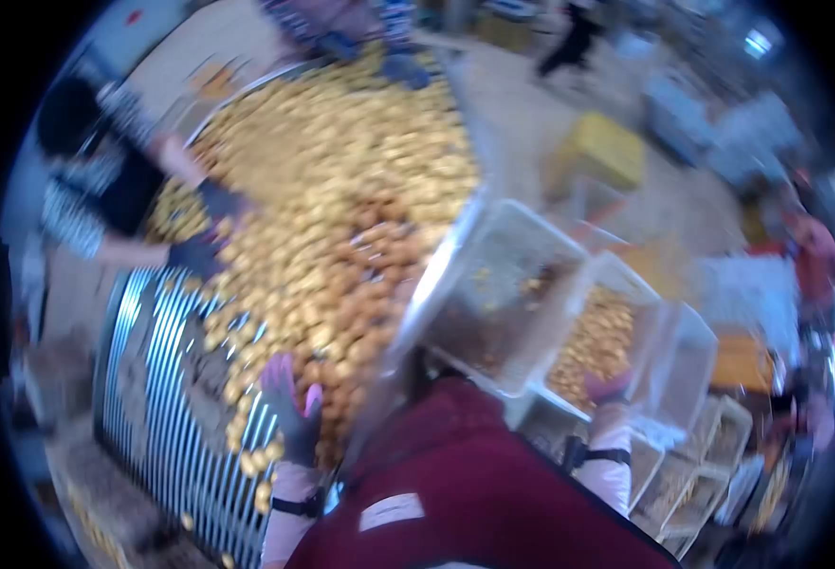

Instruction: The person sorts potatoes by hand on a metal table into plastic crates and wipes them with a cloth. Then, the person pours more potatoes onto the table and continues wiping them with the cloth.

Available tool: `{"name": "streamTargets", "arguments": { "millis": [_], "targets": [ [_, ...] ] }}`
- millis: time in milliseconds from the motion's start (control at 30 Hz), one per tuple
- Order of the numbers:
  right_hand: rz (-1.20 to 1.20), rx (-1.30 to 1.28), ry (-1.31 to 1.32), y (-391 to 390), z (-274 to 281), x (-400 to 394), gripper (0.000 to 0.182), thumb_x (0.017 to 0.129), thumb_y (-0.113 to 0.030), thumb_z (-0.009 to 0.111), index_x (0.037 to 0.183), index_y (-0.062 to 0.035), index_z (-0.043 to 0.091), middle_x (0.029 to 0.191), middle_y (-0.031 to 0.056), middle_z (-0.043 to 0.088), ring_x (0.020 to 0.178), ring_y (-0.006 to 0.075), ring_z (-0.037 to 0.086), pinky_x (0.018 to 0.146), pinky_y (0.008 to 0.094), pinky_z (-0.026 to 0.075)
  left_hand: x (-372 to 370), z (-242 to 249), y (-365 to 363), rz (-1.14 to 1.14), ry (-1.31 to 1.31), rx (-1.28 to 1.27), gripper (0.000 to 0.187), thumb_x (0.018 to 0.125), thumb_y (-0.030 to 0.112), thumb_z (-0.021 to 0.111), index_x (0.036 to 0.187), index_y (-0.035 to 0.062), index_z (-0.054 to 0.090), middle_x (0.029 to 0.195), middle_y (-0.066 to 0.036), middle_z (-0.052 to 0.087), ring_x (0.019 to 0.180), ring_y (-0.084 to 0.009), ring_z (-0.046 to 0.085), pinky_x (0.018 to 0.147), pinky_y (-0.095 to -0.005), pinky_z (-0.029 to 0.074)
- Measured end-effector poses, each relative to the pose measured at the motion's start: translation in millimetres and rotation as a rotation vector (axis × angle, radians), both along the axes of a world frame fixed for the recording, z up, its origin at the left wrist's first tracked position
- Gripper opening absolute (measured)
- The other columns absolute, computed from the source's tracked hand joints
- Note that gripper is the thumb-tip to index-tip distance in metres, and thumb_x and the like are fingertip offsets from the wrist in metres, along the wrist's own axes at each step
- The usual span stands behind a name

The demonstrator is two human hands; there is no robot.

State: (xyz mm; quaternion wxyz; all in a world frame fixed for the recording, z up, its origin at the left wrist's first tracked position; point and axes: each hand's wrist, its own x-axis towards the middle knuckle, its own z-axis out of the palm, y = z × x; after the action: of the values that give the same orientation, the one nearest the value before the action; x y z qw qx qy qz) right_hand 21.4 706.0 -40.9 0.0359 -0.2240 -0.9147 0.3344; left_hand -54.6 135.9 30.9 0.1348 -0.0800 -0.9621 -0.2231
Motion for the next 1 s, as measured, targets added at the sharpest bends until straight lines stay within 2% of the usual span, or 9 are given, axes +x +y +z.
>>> {"name": "streamTargets", "arguments": {
  "millis": [133,233,267,367,533,667,800,900,1000],
  "targets": [
    [-0.412,-0.789,0.280,-54,-54,-67,0.053,0.099,-0.042,0.046,0.138,-0.0063,0.051,0.130,0.0119,0.060,0.122,0.0300,0.056,0.103,0.0396,0.043,79,-11,-61,0.351,-0.127,0.012,0.078,0.084,0.032,0.070,0.150,0.0055,0.039,0.154,-0.023,0.034,0.143,-0.0426,0.028,0.117,-0.0534,0.024],
    [0.041,-0.246,0.281,-172,1,-150,0.046,0.097,-0.021,0.057,0.137,-0.0002,0.051,0.131,0.0158,0.059,0.118,0.0318,0.056,0.102,0.0442,0.042,127,-15,-70,0.446,-0.149,0.016,0.083,0.081,0.038,0.074,0.150,0.0073,0.039,0.153,-0.024,0.033,0.143,-0.0443,0.028,0.115,-0.0545,0.025],
    [0.357,-0.018,0.482,-217,6,-166,0.045,0.094,-0.014,0.060,0.135,0.0020,0.050,0.124,0.0173,0.056,0.117,0.0292,0.056,0.101,0.0401,0.045,139,-19,-68,0.468,-0.182,0.001,0.090,0.080,0.048,0.076,0.151,0.0072,0.037,0.154,-0.024,0.033,0.142,-0.0459,0.030,0.116,-0.0588,0.023],
    [1.089,-0.029,0.375,-332,64,-192,0.056,0.087,-0.034,0.070,0.134,-0.0091,0.056,0.138,0.0194,0.051,0.134,0.0395,0.041,0.112,0.0504,0.032,166,-26,-59,0.424,-0.217,-0.063,0.094,0.080,0.053,0.075,0.152,0.0081,0.036,0.154,-0.027,0.031,0.144,-0.0477,0.027,0.116,-0.0603,0.022],
    [1.621,0.068,0.355,-402,51,-227,0.046,0.081,-0.038,0.073,0.123,-0.0209,0.065,0.141,0.0135,0.048,0.135,0.0423,0.039,0.112,0.0627,0.025,172,-37,-47,0.486,-0.346,-0.074,0.094,0.081,0.062,0.069,0.154,0.0134,0.035,0.158,-0.029,0.025,0.147,-0.0517,0.018,0.115,-0.0689,0.012],
    [1.445,0.451,0.603,-412,16,-303,0.045,0.082,-0.038,0.070,0.124,-0.0239,0.063,0.140,0.0141,0.048,0.134,0.0473,0.035,0.110,0.0624,0.028,137,-37,-40,0.539,-0.376,-0.116,0.092,0.081,0.061,0.070,0.153,0.0153,0.037,0.158,-0.027,0.025,0.146,-0.0519,0.019,0.115,-0.0684,0.012],
    [1.321,0.607,0.629,-431,12,-357,0.053,0.082,-0.033,0.068,0.134,-0.0265,0.059,0.152,0.0097,0.039,0.140,0.0453,0.030,0.113,0.0667,0.022,80,-39,-36,0.488,-0.310,0.007,0.092,0.079,0.062,0.070,0.153,0.0165,0.038,0.158,-0.025,0.026,0.146,-0.0498,0.020,0.116,-0.0679,0.011],
    [1.231,0.536,0.545,-443,7,-365,0.055,0.083,-0.032,0.067,0.136,-0.0261,0.057,0.151,0.0112,0.040,0.140,0.0469,0.030,0.111,0.0701,0.020,43,-39,-40,0.437,-0.383,-0.002,0.092,0.080,0.063,0.068,0.153,0.0172,0.037,0.159,-0.023,0.027,0.148,-0.0464,0.020,0.117,-0.0669,0.009],
    [1.097,0.458,0.493,-453,8,-331,0.051,0.087,-0.027,0.061,0.137,-0.0192,0.055,0.146,0.0147,0.045,0.135,0.0424,0.040,0.107,0.0599,0.033,19,-50,-41,0.380,-0.325,-0.044,0.092,0.082,0.063,0.066,0.154,0.0168,0.034,0.160,-0.021,0.027,0.149,-0.0430,0.019,0.117,-0.0665,0.008]
  ]
}}
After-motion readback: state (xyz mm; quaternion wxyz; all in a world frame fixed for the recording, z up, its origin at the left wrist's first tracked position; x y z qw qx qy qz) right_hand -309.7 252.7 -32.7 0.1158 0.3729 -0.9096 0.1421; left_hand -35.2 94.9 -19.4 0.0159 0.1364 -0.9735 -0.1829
